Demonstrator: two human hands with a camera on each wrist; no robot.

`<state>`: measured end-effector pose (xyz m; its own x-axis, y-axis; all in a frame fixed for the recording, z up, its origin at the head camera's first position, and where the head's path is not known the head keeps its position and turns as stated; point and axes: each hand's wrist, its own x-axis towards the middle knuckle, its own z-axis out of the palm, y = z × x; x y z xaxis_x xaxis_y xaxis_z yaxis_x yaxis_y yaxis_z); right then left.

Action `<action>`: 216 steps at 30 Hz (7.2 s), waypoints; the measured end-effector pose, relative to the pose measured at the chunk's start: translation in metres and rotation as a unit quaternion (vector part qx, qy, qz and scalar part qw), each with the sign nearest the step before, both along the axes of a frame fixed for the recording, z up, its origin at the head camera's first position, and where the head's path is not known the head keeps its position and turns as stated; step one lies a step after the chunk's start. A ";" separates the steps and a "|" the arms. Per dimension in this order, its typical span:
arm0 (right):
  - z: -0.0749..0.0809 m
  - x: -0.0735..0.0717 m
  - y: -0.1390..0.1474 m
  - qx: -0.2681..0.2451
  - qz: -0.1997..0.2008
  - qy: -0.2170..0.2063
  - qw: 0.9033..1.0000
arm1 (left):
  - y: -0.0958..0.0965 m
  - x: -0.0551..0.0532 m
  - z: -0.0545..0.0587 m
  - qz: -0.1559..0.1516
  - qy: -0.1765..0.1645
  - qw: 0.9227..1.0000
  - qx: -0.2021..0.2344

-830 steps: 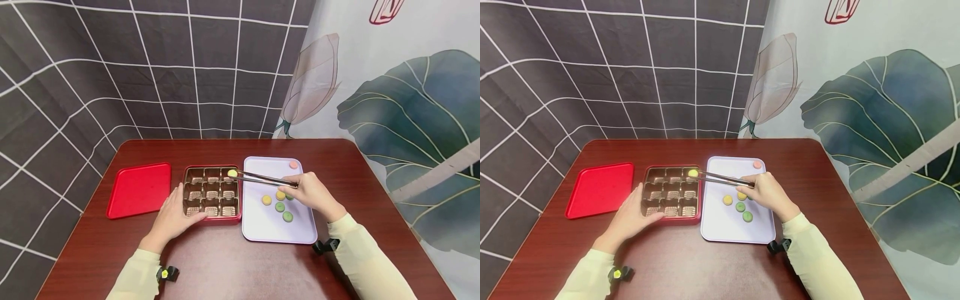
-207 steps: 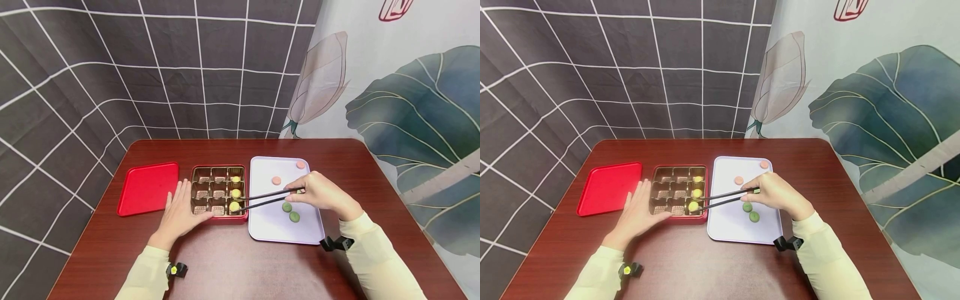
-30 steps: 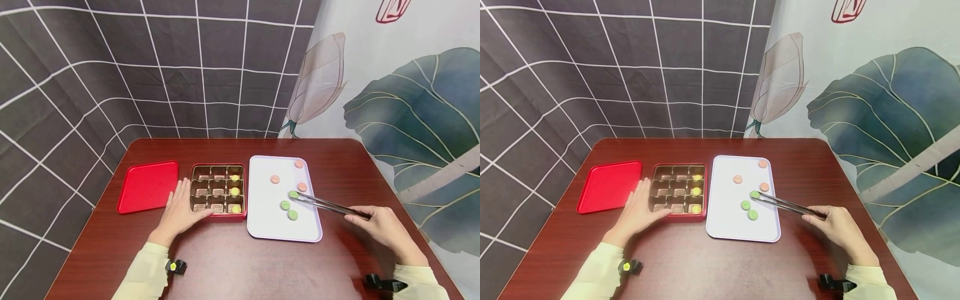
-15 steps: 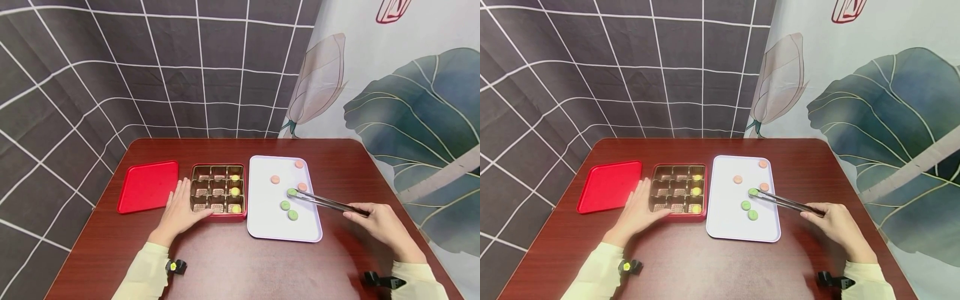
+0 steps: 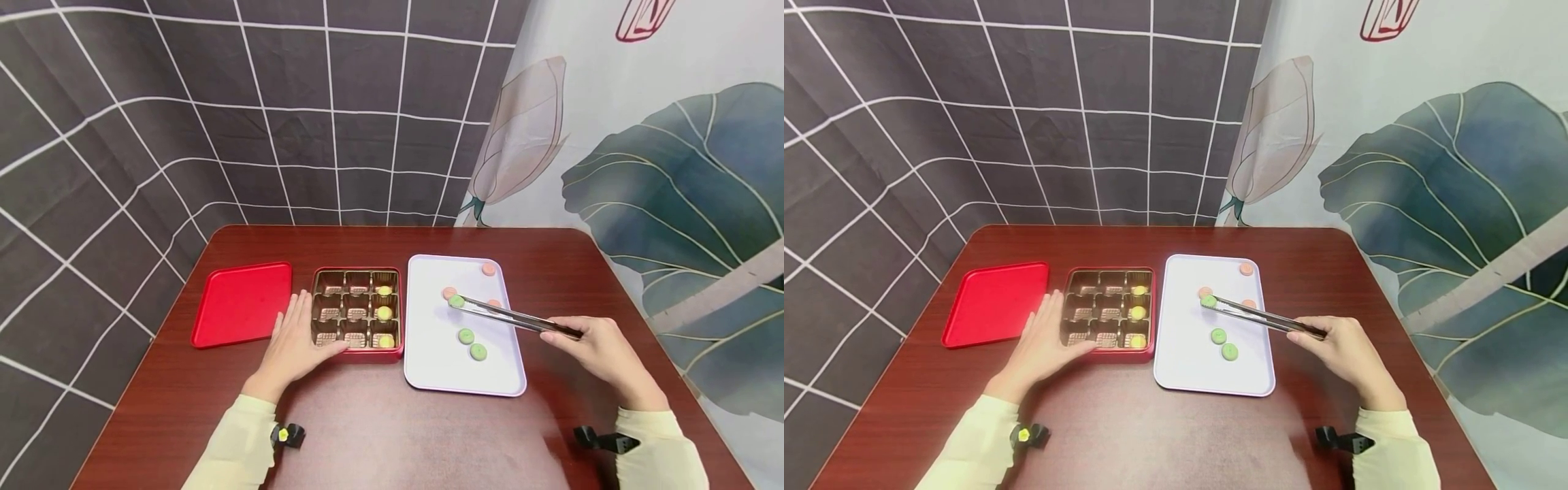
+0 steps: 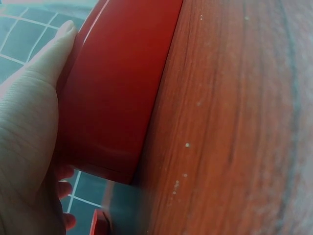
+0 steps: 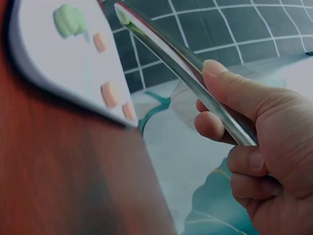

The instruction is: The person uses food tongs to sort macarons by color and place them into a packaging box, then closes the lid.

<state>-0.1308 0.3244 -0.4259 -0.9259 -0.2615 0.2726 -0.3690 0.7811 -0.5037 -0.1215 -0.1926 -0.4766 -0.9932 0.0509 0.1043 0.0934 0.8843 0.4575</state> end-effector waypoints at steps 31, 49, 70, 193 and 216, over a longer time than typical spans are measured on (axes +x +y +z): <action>0.030 -0.067 -0.101 -0.071 0.114 -0.065 0.989 | -0.001 0.000 0.000 0.000 0.002 1.000 0.008; 0.017 -0.097 -0.141 -0.052 0.126 -0.088 0.987 | 0.000 -0.001 0.000 0.000 0.004 1.000 0.007; 0.030 -0.114 -0.173 0.028 0.135 -0.099 0.985 | 0.001 0.000 0.001 0.002 0.001 1.000 0.007; 0.021 0.030 0.010 0.024 -0.009 0.049 0.998 | 0.001 0.001 -0.002 0.002 0.009 1.000 0.011; 0.000 0.034 0.015 0.026 -0.014 -0.045 0.999 | 0.000 -0.001 0.000 0.004 -0.001 1.000 0.013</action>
